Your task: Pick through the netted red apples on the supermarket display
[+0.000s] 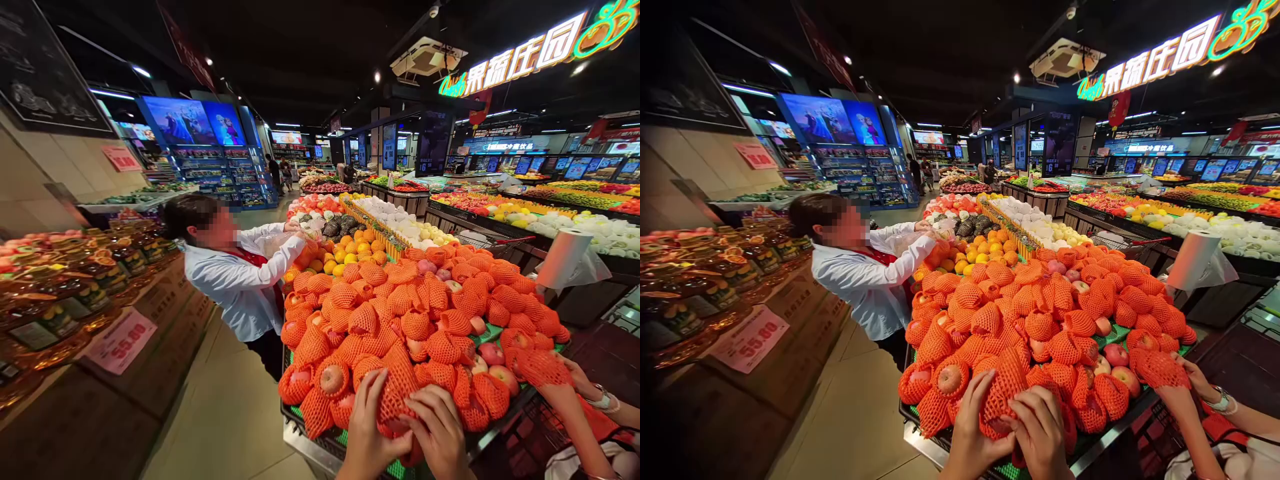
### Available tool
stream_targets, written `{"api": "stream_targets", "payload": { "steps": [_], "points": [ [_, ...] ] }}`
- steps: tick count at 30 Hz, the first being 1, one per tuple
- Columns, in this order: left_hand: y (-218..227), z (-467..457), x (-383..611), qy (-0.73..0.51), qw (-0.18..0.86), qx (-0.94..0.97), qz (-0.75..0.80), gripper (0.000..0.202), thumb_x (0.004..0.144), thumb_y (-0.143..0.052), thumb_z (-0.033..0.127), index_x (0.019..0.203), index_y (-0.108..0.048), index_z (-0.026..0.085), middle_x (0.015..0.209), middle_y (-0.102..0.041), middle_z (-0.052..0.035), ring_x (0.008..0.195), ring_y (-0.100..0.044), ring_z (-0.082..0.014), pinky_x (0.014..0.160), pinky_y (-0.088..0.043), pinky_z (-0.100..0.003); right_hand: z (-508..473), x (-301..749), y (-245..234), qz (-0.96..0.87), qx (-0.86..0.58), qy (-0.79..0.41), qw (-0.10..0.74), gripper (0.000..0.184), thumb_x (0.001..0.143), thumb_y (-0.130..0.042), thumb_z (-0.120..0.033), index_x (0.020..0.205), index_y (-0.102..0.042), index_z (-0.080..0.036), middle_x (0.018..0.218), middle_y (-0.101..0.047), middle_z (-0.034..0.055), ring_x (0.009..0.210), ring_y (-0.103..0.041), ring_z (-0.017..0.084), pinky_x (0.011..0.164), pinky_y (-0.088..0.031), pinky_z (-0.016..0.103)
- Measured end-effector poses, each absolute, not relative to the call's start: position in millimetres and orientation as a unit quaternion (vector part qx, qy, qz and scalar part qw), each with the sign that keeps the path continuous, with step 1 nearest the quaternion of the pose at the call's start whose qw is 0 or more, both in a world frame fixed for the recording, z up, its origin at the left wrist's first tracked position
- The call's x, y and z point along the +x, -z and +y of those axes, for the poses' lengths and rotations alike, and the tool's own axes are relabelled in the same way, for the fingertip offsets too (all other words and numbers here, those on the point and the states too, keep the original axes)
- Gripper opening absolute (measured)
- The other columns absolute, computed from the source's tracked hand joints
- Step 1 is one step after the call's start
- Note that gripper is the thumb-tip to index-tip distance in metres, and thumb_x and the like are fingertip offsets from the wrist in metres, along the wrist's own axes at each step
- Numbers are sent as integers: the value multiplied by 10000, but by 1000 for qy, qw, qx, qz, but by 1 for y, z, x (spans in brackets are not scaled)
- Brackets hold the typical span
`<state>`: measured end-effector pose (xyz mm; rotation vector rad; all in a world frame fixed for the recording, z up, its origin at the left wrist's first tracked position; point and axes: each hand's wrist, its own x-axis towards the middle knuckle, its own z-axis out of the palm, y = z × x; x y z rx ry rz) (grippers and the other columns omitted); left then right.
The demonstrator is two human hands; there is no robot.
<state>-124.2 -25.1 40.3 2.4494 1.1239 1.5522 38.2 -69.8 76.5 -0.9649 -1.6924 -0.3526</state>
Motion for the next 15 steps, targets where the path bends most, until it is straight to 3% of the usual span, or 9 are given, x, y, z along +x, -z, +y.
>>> {"api": "stream_targets", "payload": {
  "steps": [3, 5, 8, 10, 12, 15],
  "points": [
    [-35, -22, -125, -481, -26, 793, 373, 849, 708, -747, 329, 1482, -459, 135, 1337, -617, -184, 1249, -640, -283, 983, -618, -405, -72, 36, -80, -716, -384, 150, 563, 262, 1229, -450, -273, 1078, -608, -129, 1043, -569, 57, 1021, -538, 142, 1009, -413, 247],
    [-29, -21, -126, -473, -20, 795, 380, 836, 746, -753, 376, 1495, -458, 151, 1358, -609, -184, 1253, -644, -287, 972, -623, -414, -74, 36, -73, -732, -364, 154, 556, 251, 1230, -451, -274, 1123, -627, -130, 1047, -572, 62, 1016, -548, 140, 995, -434, 243],
    [-20, -23, -125, -504, 68, 756, 411, 804, 771, -713, 334, 1511, -442, 177, 1414, -597, -160, 1307, -621, -286, 1027, -598, -433, -78, 36, -49, -726, -361, 114, 574, 224, 1211, -502, -332, 1310, -621, -170, 1290, -516, 99, 1229, -519, 193, 1110, -438, 294],
    [-16, -25, -123, -522, 147, 715, 442, 816, 775, -718, 330, 1524, -429, 179, 1469, -577, -152, 1371, -578, -301, 1103, -551, -472, -81, 30, -27, -685, -393, -27, 613, 436, 1175, -544, -489, 1511, -504, -214, 1505, -338, 112, 1447, -331, 269, 1236, -357, 384],
    [-16, -26, -123, -499, 203, 708, 456, 858, 788, -768, 399, 1545, -435, 171, 1524, -542, -162, 1431, -523, -333, 1155, -503, -515, -84, 18, -8, -581, -406, -263, 655, 767, 1102, -609, -672, 1655, -300, -240, 1574, -228, 115, 1512, -187, 299, 1274, -317, 417],
    [-22, -20, -125, -413, 239, 746, 464, 757, 899, -700, 486, 1561, -481, 191, 1550, -524, -162, 1442, -513, -347, 1144, -509, -522, -82, -2, 7, -330, -350, -540, 691, 1191, 926, -800, -785, 1700, -69, -252, 1515, -332, 161, 1432, -355, 326, 1172, -459, 437]
  ]
}}
